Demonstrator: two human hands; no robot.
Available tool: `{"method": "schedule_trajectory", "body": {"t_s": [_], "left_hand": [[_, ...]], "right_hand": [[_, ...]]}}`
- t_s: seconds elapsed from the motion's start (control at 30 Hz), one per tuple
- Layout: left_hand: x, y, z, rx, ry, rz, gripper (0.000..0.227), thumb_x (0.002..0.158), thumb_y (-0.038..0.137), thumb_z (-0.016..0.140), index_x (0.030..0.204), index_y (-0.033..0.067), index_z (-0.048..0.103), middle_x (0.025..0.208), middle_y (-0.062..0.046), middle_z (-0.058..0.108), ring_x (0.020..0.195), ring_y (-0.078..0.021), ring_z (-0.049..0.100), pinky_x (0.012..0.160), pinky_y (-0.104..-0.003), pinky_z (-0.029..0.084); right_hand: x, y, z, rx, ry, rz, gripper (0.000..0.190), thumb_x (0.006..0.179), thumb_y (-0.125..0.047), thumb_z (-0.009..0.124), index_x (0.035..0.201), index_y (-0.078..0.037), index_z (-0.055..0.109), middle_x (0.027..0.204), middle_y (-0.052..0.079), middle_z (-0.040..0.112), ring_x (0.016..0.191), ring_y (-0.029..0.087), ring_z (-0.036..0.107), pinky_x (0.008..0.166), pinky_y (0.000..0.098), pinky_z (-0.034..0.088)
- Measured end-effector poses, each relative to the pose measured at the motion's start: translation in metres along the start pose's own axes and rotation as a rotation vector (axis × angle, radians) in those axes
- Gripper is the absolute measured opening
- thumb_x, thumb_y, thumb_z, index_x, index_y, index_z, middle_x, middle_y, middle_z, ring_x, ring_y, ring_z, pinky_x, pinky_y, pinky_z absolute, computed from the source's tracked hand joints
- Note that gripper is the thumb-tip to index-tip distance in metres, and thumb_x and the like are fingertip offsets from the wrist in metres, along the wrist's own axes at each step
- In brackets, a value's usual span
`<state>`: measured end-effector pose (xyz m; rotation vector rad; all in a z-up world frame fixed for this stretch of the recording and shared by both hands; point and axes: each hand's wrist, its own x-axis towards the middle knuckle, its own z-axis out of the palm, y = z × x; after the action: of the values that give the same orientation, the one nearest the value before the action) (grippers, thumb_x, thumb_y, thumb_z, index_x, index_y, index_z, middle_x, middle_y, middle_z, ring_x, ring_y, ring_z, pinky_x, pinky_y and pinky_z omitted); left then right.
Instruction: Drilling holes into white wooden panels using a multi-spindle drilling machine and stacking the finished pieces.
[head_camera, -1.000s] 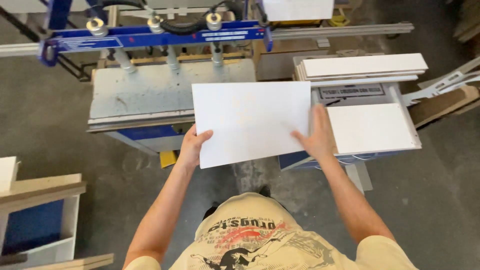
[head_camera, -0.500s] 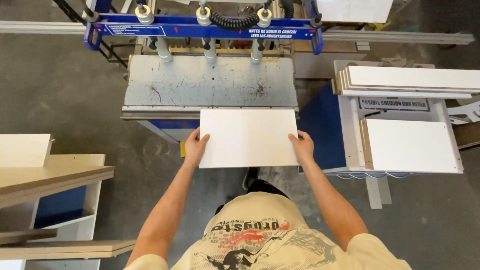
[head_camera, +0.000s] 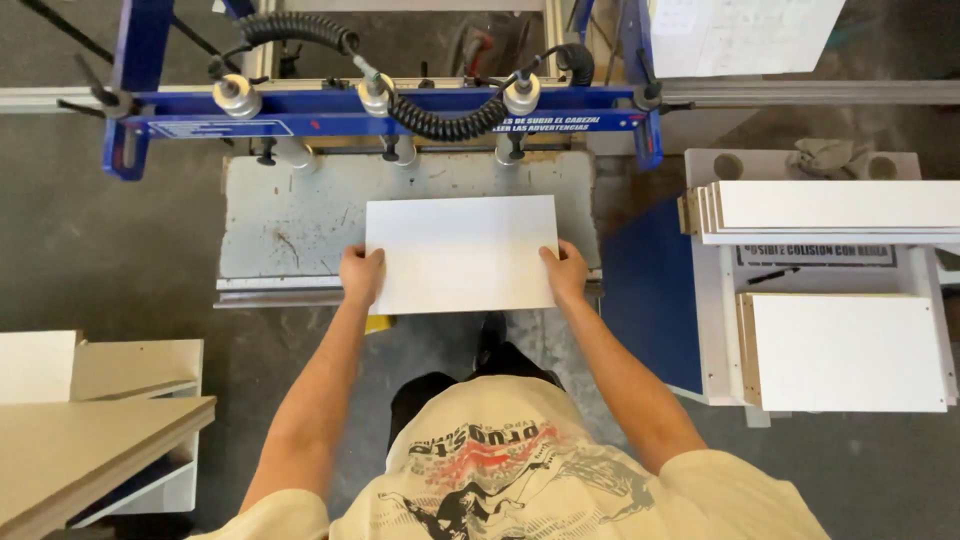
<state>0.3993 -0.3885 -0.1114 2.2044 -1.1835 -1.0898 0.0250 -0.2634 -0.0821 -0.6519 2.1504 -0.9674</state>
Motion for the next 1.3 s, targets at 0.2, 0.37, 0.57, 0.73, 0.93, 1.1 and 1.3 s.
{"method": "schedule_trajectory", "body": {"t_s": [0.2, 0.37, 0.57, 0.73, 0.93, 1.1, 1.3], "left_hand": [[-0.069, 0.069, -0.053, -0.192, -0.093, -0.147, 0.07, 0.091, 0.053, 0.077, 0.133, 0.001, 0.059, 0.127, -0.025, 0.065, 0.121, -0.0402, 0.063, 0.1, -0.055, 0.054], [-0.098, 0.092, -0.099, -0.246, -0.157, -0.171, 0.075, 0.101, 0.062, 0.058, 0.142, 0.0, 0.055, 0.134, -0.024, 0.063, 0.128, -0.0361, 0.059, 0.105, -0.051, 0.052], [-0.073, 0.06, -0.106, -0.36, -0.341, -0.201, 0.09, 0.096, 0.076, 0.053, 0.144, -0.0005, 0.051, 0.14, -0.025, 0.059, 0.131, -0.0375, 0.057, 0.102, -0.051, 0.053], [-0.089, 0.053, -0.114, -0.321, -0.646, -0.16, 0.097, 0.092, 0.078, 0.054, 0.144, -0.0044, 0.053, 0.144, -0.029, 0.056, 0.132, -0.0423, 0.056, 0.099, -0.056, 0.054], [-0.111, 0.022, -0.131, -0.348, -0.673, -0.134, 0.095, 0.088, 0.079, 0.059, 0.139, -0.0013, 0.058, 0.134, -0.026, 0.06, 0.122, -0.0387, 0.061, 0.093, -0.052, 0.056], [-0.136, -0.02, -0.143, -0.339, -0.706, -0.163, 0.093, 0.084, 0.079, 0.064, 0.135, 0.0012, 0.062, 0.126, -0.023, 0.064, 0.114, -0.0358, 0.065, 0.088, -0.05, 0.058], [-0.143, -0.024, -0.142, -0.329, -0.742, -0.155, 0.09, 0.08, 0.079, 0.07, 0.13, 0.0042, 0.066, 0.116, -0.02, 0.069, 0.104, -0.0322, 0.069, 0.081, -0.046, 0.06]], "right_hand": [[-0.028, -0.036, -0.011, 0.166, -0.015, 0.074, 0.061, 0.088, -0.039, 0.081, 0.133, -0.002, 0.064, 0.123, 0.021, 0.07, 0.117, 0.035, 0.066, 0.096, 0.0458, 0.054], [-0.103, -0.104, -0.052, 0.307, -0.179, 0.014, 0.052, 0.089, -0.029, 0.079, 0.131, 0.0, 0.066, 0.122, 0.022, 0.07, 0.113, 0.032, 0.066, 0.093, 0.0443, 0.055], [-0.2, -0.183, -0.072, 0.883, -0.511, -0.241, 0.041, 0.099, -0.011, 0.058, 0.137, 0.004, 0.06, 0.13, 0.023, 0.067, 0.118, 0.029, 0.063, 0.096, 0.0456, 0.054], [-0.236, -0.23, -0.019, 0.749, -0.517, -0.986, 0.047, 0.094, -0.001, 0.069, 0.138, 0.01, 0.055, 0.132, 0.026, 0.059, 0.134, 0.034, 0.049, 0.109, 0.0514, 0.045], [-0.204, -0.244, 0.015, 0.578, -0.196, -0.665, 0.071, 0.078, -0.006, 0.091, 0.138, -0.009, 0.053, 0.116, 0.006, 0.064, 0.104, 0.02, 0.065, 0.093, 0.0373, 0.056], [-0.233, -0.25, 0.02, 0.714, -0.101, -0.614, 0.029, 0.094, -0.011, 0.077, 0.122, -0.004, 0.071, 0.098, 0.005, 0.071, 0.084, 0.01, 0.065, 0.068, 0.0247, 0.06], [-0.24, -0.234, 0.028, 0.795, -0.078, -0.672, 0.043, 0.096, -0.003, 0.076, 0.136, -0.007, 0.063, 0.091, 0.006, 0.07, 0.08, 0.011, 0.067, 0.068, 0.027, 0.059]]}}
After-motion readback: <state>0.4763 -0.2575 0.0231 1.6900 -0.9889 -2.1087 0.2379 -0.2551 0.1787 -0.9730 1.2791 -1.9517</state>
